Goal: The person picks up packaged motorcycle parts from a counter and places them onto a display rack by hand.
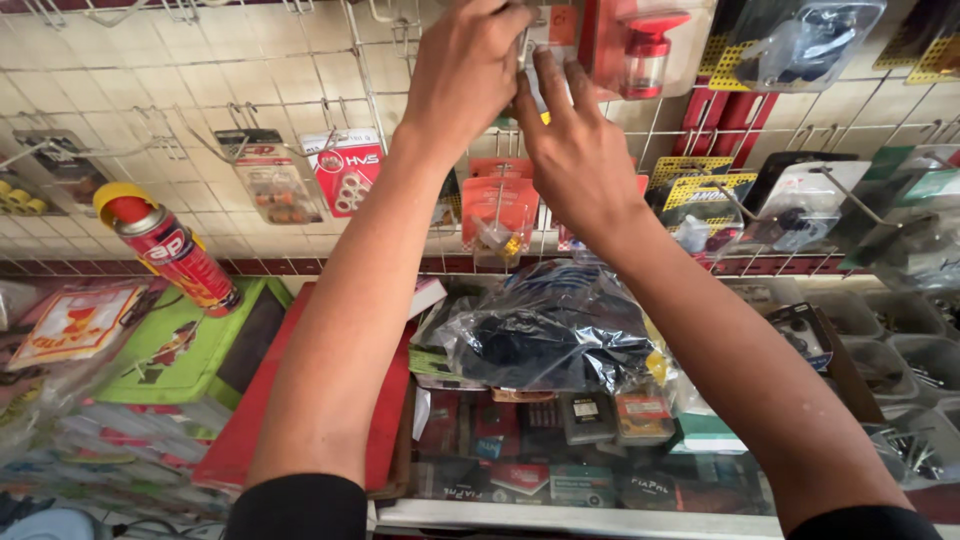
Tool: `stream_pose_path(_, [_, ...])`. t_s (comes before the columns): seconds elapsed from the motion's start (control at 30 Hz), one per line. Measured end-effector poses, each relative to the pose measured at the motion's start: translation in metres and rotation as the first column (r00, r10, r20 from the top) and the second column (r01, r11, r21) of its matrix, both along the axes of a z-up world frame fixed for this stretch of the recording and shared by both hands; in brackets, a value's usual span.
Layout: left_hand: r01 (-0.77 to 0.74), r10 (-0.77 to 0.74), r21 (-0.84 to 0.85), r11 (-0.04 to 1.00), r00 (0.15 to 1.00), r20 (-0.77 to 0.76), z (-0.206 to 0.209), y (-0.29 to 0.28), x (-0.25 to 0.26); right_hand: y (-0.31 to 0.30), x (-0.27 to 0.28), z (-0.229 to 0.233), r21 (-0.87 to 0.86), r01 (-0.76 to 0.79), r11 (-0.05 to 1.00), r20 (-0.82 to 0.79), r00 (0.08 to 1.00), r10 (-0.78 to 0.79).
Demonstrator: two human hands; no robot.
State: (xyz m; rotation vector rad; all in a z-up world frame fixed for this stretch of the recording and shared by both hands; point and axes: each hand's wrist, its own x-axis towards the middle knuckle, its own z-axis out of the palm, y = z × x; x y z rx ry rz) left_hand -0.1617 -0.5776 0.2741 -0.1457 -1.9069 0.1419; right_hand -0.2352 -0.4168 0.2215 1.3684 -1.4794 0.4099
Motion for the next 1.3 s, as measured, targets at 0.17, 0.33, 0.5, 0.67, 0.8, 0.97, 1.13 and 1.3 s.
stream_pose_path(0.17, [0.031,-0.031,0.012,0.999,0.999,0.018,-0.005,0.018,0.020,0.036,0.007,0.006,0.016,-0.116,0.993,0.067,0.991,0.115])
stream_pose_path(0.33, [-0.045,0.039,0.092,0.995,0.997,0.073,-0.012,0.031,0.033,0.087,0.000,0.040,-0.086,-0.066,0.994,-0.048,0.997,0.062])
stream_pose_path(0.5, [-0.180,0.177,0.079,0.981,0.983,0.040,-0.024,0.039,0.031,0.084,-0.013,0.047,-0.094,-0.094,0.991,-0.013,0.996,0.094])
stream_pose_path(0.67, [-0.330,0.301,0.104,0.938,0.926,0.228,-0.037,0.031,0.019,0.081,-0.025,0.039,-0.057,-0.098,0.994,0.040,0.994,0.100])
stream_pose_path(0.8, [-0.417,0.421,-0.063,0.907,0.889,0.182,-0.043,0.021,0.012,0.078,-0.023,0.040,-0.095,-0.129,0.987,0.004,0.991,0.130])
stream_pose_path(0.97, [-0.436,0.457,-0.150,0.887,0.874,0.162,-0.043,0.025,0.021,0.081,-0.021,0.040,-0.088,-0.134,0.987,0.019,0.990,0.137])
stream_pose_path(1.13, [-0.502,0.549,-0.264,0.824,0.822,0.153,-0.037,0.029,0.027,0.084,-0.022,0.040,-0.072,-0.121,0.990,0.018,0.992,0.123])
stream_pose_path(1.3, [-0.518,0.578,-0.296,0.802,0.799,0.167,-0.036,0.027,0.030,0.086,-0.023,0.040,-0.071,-0.146,0.987,0.015,0.989,0.148])
